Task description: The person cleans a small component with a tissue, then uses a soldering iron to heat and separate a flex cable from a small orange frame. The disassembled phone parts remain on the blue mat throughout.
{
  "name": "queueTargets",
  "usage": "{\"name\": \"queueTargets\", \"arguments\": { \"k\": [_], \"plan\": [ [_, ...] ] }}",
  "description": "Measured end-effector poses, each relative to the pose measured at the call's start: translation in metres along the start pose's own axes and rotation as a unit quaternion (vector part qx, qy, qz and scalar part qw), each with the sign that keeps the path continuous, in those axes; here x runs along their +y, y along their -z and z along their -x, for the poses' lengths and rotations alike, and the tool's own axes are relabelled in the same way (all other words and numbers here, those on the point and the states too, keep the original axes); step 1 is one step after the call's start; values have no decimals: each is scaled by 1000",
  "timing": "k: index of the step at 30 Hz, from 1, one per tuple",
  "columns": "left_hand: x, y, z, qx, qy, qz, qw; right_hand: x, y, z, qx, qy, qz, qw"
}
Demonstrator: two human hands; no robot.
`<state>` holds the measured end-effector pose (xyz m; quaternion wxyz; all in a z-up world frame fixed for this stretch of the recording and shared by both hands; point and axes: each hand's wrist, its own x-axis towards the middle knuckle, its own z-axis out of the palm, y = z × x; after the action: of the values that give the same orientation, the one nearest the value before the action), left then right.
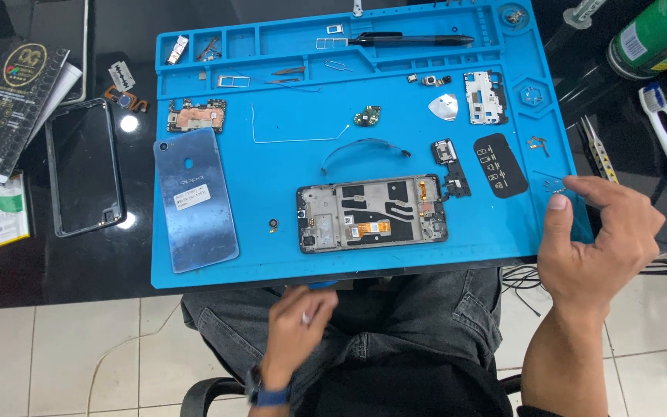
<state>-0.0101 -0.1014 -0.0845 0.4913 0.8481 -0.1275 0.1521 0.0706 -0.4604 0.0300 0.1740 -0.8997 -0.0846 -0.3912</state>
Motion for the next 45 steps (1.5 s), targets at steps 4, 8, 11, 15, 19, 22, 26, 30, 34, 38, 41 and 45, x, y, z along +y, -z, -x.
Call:
{"name": "queueTargets", "arguments": {
  "k": [4, 8, 11, 15, 19, 22, 26, 30, 34, 38, 41, 45],
  "plan": [
    [-59, -34, 42, -45, 119, -41, 991, -5, 2, -2, -4, -16, -7, 1000],
    [-69, -48, 44, -55, 123, -34, 990, -5, 4, -5, -4, -12, -3, 1000],
    [-80, -54, 41, -64, 122, -32, 990, -8, 5, -7, -13, -22, -8, 1000],
    [-95, -60, 38, -69, 124, -32, 989, -9, 3, -9, -14, -24, -6, 1000],
    [-113, -67, 41, -74, 132, -33, 988, -10, 3, -8, -19, -28, -3, 999],
    [-138, -76, 46, -79, 137, -34, 987, -10, 4, -8, -21, -27, -4, 999],
    [-205, -72, 75, -86, 140, -35, 986, -10, 5, -9, -19, -25, -7, 999],
    [-216, -73, 68, -93, 147, -37, 984, -11, 5, -10, -20, -25, -9, 999],
    [-220, -76, 64, -98, 154, -37, 983, -11, 5, -10, -22, -28, -10, 999],
    [-222, -77, 63, -100, 162, -39, 981, -10, 5, -9, -21, -25, -9, 999],
    [-224, -76, 61, -101, 167, -40, 980, -10, 5, -9, -22, -24, -6, 999],
    [-222, -76, 62, -107, 175, -40, 978, -13, 8, -11, -24, -31, -30, 999]
  ]
}}
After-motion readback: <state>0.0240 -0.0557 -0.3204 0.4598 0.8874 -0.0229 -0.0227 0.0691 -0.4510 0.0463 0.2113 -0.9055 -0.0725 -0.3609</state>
